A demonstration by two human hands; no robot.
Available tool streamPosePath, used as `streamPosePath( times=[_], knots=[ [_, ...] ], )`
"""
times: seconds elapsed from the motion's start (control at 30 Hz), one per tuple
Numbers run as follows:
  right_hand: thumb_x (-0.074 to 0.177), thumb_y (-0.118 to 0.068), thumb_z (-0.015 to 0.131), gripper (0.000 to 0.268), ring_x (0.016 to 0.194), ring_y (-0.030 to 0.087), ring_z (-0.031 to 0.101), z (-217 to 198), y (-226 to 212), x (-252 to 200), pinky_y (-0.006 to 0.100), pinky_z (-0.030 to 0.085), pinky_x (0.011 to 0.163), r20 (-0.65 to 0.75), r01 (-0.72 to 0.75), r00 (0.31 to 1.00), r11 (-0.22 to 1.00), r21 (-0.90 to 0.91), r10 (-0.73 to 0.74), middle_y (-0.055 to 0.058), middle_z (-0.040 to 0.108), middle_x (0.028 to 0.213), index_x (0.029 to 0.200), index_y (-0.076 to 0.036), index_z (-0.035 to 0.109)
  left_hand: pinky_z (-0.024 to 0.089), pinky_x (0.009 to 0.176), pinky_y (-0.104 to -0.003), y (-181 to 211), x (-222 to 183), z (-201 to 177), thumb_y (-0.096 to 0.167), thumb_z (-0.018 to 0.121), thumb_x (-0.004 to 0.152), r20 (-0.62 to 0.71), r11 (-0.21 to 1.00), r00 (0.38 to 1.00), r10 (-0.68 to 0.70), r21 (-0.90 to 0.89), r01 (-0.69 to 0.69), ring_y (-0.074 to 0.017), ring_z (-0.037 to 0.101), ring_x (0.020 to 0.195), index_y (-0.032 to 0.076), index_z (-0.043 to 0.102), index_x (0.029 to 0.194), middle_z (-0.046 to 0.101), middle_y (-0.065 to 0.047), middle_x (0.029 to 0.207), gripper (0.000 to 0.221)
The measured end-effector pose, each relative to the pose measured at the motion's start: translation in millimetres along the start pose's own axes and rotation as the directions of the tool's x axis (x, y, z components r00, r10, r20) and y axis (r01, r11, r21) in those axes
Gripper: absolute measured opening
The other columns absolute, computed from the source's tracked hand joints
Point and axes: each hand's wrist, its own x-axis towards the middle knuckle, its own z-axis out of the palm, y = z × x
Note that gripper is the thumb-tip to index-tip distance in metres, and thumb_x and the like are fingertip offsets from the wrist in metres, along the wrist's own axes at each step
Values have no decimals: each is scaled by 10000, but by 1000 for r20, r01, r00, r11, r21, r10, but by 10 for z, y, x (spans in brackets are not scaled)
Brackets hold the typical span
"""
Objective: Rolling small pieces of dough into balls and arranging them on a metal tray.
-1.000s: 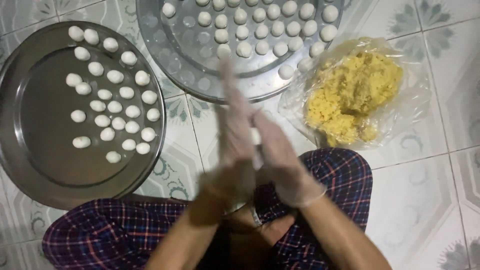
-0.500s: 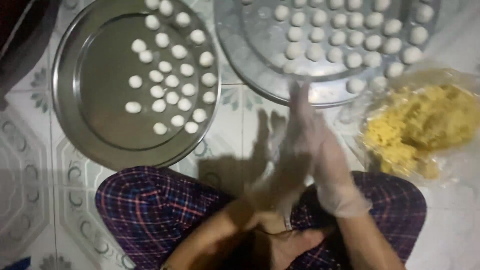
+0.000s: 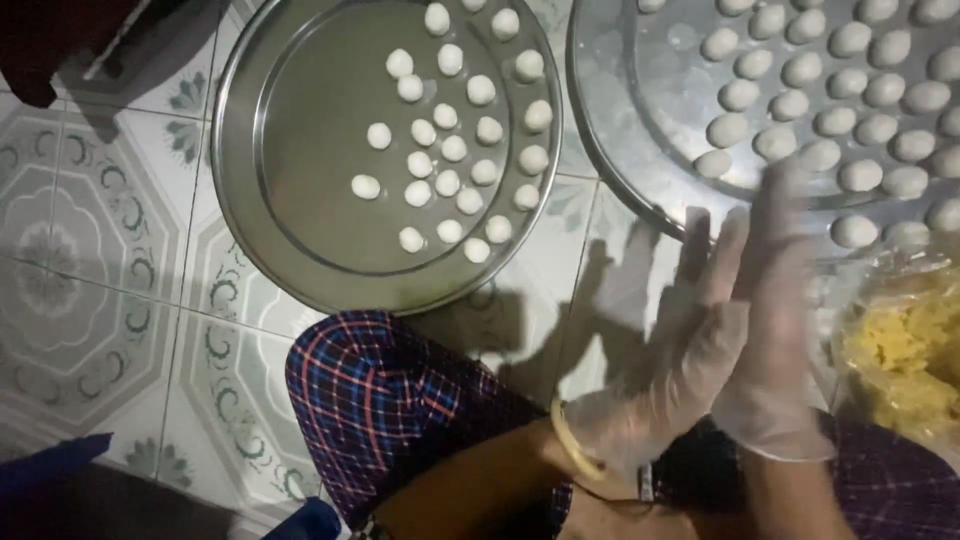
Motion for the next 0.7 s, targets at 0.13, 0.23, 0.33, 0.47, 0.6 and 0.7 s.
streamPosePath(
  times=[0.13, 0.23, 0.33, 0.47, 0.6, 0.7],
  knots=[
    [951, -587, 303, 782, 1569, 276, 187, 49, 389, -156, 463, 196, 1231, -85, -470, 874, 876, 106, 479, 70, 162, 1720, 1600, -172, 166, 195, 1188, -507, 227, 254, -112, 637, 67, 1247, 528, 870, 697, -485, 377, 319, -441, 260, 1385, -114, 256, 1600, 291, -353, 1577, 852],
    [1017, -692, 332, 798, 1636, 372, 75, 57, 196, 154, 601, 107, 1247, -133, -191, 966, 956, 223, 224, 162, 43, 1767, 1631, -229, 114, 384, 846, -355, 55, -186, 272, 189, 325, 1042, 70, -283, 954, -291, 946, -156, -283, 433, 969, -100, 303, 1507, 427, -289, 1425, 548],
    [1026, -754, 366, 848, 1665, 427, -53, 95, 133, 328, 682, -13, 1254, -167, -31, 985, 992, 119, 50, 230, -19, 1788, 1635, -233, 90, 510, 742, -187, 889, -338, 624, 27, 506, 1006, 112, -822, 968, -225, -555, -127, -122, 535, 871, -35, 371, 1443, 515, -127, 1231, 461],
    [935, -618, 472, 965, 1545, 378, 55, 204, 9, 295, 539, 79, 1195, -243, -385, 877, 909, 158, 414, 226, 99, 1692, 1600, -38, 81, 555, 730, -434, 1853, -158, 2065, 329, 513, 904, 402, -770, 868, 293, -439, 463, -271, 695, 862, 123, 677, 1203, 737, -101, 1099, 398],
    [1000, -488, 362, 774, 1523, 392, 224, -177, 166, 53, 518, 229, 1190, -345, -473, 816, 879, 60, 463, 210, 186, 1665, 1581, -36, 123, 533, 809, -435, 1995, -382, 2825, 360, 735, 809, 543, -615, 765, 347, -484, 622, -298, 689, 887, 213, 752, 1121, 749, -66, 1024, 344],
    [1009, -457, 386, 582, 1424, 236, 362, -479, 403, -174, 380, 294, 1095, -418, -506, 761, 857, 99, 497, 45, 371, 1540, 1485, -124, 372, 546, 733, -299, 1892, -405, 2850, 301, 716, 785, 557, -655, 627, 545, -183, 733, -169, 679, 780, 101, 734, 1138, 752, -38, 967, 405]
  ],
)
